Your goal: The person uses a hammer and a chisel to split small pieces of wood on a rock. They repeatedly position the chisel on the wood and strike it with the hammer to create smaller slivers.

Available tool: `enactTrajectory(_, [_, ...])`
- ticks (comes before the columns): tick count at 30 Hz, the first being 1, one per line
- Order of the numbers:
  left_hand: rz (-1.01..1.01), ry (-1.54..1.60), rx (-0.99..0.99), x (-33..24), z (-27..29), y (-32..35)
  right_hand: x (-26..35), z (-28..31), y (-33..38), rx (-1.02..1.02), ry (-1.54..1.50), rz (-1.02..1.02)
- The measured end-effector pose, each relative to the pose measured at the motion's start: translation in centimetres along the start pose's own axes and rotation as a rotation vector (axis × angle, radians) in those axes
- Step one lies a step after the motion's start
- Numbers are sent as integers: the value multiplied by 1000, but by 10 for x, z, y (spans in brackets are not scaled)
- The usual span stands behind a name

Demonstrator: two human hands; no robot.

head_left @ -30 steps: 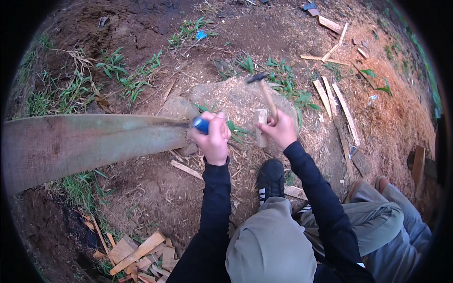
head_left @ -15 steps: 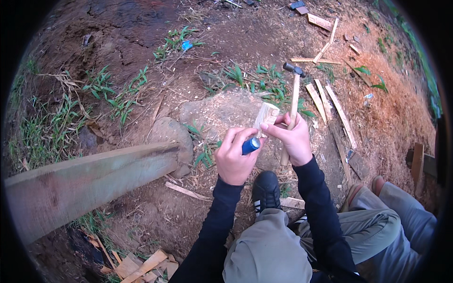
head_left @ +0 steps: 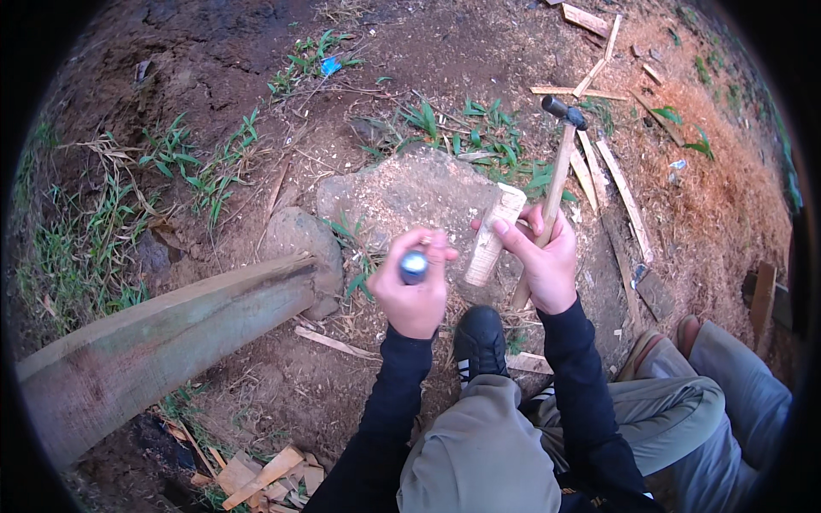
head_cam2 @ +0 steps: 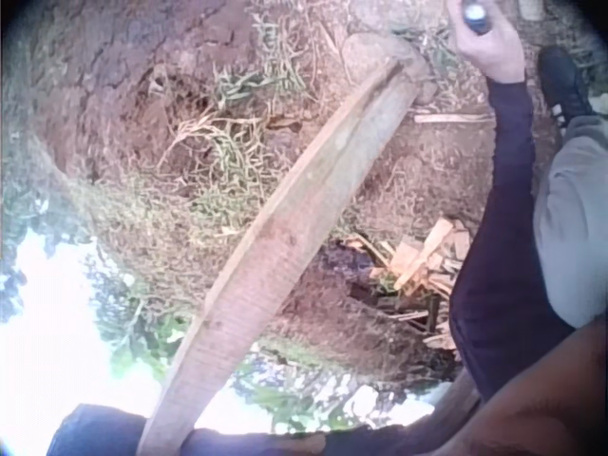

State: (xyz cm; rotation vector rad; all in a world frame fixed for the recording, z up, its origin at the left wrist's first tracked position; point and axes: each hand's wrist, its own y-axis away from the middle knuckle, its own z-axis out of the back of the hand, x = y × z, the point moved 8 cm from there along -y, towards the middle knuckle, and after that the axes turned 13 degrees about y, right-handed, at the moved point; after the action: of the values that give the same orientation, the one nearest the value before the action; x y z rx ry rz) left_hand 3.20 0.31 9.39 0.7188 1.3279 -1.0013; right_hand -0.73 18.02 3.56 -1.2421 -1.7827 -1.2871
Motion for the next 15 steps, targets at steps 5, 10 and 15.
enactTrajectory(5, [128, -187, 95, 18, 7, -18, -8, 8, -6, 51, -33, 14])
enactTrajectory(10, [101, -171, 179, 8, -6, -12, -17, 11, -5, 67, -65, -27])
enactTrajectory(15, [-220, -264, 373, -39, -34, 4, -18, 13, -3, 64, 48, 16])
